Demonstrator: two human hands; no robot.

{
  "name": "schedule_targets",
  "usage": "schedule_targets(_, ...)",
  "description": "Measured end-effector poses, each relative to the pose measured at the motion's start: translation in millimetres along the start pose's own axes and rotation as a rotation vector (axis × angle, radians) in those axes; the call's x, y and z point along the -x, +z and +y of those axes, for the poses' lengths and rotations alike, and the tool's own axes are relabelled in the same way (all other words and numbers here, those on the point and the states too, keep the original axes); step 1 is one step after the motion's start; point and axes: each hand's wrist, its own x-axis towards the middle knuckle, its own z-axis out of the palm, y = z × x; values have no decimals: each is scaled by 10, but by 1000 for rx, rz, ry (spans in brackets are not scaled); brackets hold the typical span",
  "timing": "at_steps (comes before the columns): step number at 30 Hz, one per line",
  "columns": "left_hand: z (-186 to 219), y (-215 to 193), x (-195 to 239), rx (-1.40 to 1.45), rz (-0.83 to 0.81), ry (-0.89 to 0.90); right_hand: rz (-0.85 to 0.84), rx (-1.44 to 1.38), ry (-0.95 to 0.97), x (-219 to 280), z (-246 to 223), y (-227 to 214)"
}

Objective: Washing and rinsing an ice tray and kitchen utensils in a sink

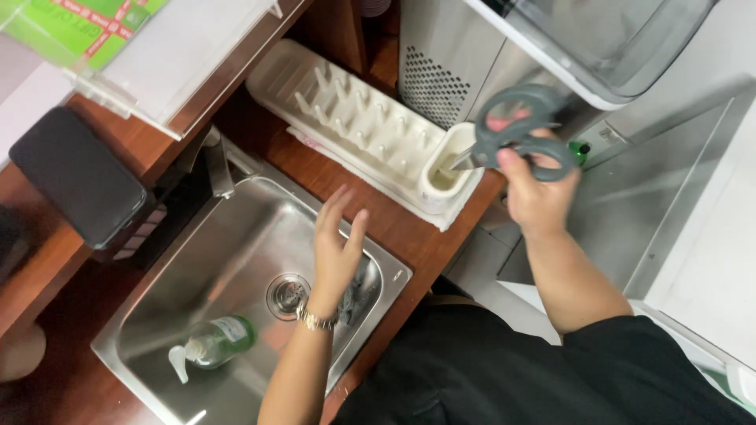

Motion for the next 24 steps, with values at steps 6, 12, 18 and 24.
schedule_targets(6, -741, 678, -1118, -379, -30, 221, 118, 286, 344, 523, 974, -118)
schedule_targets(12, -1643, 1248, -2452, -628, -188, 511, -147, 529, 248, 732, 1258, -315)
schedule_targets(18, -1908, 1538, -2929, -865, -598, 498, -142, 619, 162, 875, 1393, -311)
schedule_targets(24, -1863, 1286, -2877, -743, -532, 346, -116, 731, 93, 736, 1244, -137)
